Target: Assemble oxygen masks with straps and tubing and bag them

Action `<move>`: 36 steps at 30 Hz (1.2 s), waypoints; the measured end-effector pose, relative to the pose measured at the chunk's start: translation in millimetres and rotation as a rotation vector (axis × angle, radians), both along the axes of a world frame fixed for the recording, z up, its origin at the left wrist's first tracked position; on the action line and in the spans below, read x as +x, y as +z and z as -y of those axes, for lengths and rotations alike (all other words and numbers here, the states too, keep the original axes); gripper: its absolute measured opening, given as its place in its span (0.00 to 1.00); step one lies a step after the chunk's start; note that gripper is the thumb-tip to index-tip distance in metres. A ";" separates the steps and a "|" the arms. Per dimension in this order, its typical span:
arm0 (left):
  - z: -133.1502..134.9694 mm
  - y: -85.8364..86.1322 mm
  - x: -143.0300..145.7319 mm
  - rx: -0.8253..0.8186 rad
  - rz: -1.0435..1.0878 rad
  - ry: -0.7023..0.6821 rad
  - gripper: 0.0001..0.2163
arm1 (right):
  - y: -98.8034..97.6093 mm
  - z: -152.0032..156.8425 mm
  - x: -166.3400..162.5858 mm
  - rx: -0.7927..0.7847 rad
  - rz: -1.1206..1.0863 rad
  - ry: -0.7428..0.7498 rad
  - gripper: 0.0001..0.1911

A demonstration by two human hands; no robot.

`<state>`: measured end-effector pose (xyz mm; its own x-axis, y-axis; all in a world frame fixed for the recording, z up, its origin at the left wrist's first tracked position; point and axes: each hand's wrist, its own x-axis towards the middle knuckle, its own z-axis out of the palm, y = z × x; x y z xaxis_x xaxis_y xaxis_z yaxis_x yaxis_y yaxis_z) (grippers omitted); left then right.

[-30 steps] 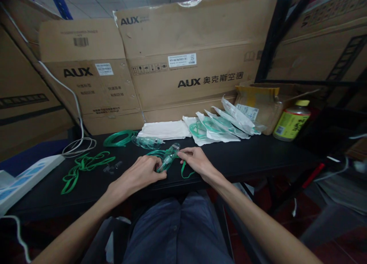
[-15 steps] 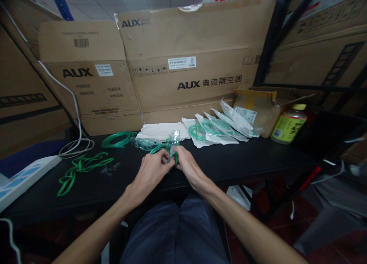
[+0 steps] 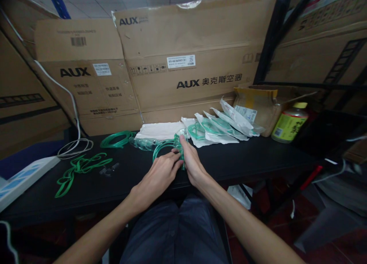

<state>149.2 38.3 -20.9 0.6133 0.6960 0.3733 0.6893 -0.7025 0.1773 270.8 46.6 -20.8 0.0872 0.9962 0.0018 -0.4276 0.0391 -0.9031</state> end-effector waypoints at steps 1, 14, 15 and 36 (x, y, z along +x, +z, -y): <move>0.8 1.2 1.6 -0.002 -0.005 -0.005 0.11 | 0.2 -1.3 -0.2 0.004 0.002 -0.024 0.26; -91.6 54.3 8.9 0.054 -0.187 0.190 0.14 | -7.3 8.1 41.9 0.027 0.020 -0.221 0.26; -105.9 51.2 14.0 0.035 -0.221 0.182 0.14 | -7.6 9.6 42.9 0.031 0.021 -0.227 0.27; -164.9 44.6 48.7 -0.143 -0.448 0.376 0.15 | -10.5 9.9 47.1 0.069 -0.027 -0.176 0.26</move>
<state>197.9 203.2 23.7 0.3915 0.9199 0.0217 0.9152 -0.3868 -0.1130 317.9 36.6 -31.3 0.2610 0.9631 0.0651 -0.4327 0.1770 -0.8840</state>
